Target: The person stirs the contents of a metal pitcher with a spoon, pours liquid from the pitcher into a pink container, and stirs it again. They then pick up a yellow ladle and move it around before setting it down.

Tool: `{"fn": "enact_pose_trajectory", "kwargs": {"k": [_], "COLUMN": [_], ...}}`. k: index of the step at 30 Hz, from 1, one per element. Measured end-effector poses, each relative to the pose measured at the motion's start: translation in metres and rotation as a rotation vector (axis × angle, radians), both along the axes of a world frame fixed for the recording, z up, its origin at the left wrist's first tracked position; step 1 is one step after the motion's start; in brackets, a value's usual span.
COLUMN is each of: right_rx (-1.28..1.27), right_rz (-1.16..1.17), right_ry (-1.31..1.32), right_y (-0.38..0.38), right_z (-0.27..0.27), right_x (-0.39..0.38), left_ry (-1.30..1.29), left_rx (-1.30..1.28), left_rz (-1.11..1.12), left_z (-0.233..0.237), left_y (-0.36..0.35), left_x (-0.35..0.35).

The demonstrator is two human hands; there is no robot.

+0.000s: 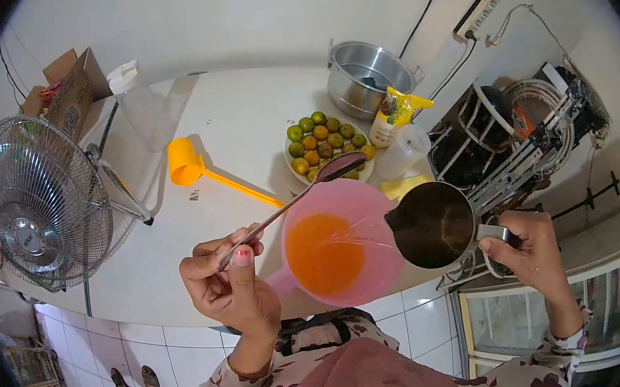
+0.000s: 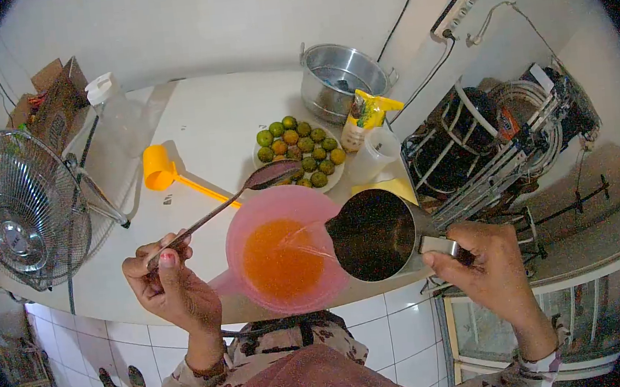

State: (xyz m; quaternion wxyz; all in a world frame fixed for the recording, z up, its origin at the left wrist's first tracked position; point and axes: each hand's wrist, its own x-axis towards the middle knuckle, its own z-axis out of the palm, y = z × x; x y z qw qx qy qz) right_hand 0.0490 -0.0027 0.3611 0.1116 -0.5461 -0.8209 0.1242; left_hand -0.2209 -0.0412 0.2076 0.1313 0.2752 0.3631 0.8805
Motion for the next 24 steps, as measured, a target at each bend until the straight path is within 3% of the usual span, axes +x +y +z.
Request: {"fn": "enact_pose_trajectory", "kwargs": {"k": [24], "right_rx": [0.061], "right_rz": [0.133], "right_ry": [-0.169], "right_y": [0.005], "right_z": [0.018], "right_x": [-0.026], "left_ry": [0.0], "left_rx": [0.005], "left_rz": [-0.017], "left_z": [-0.003], "left_y": [-0.001], "left_x": [-0.002]}}
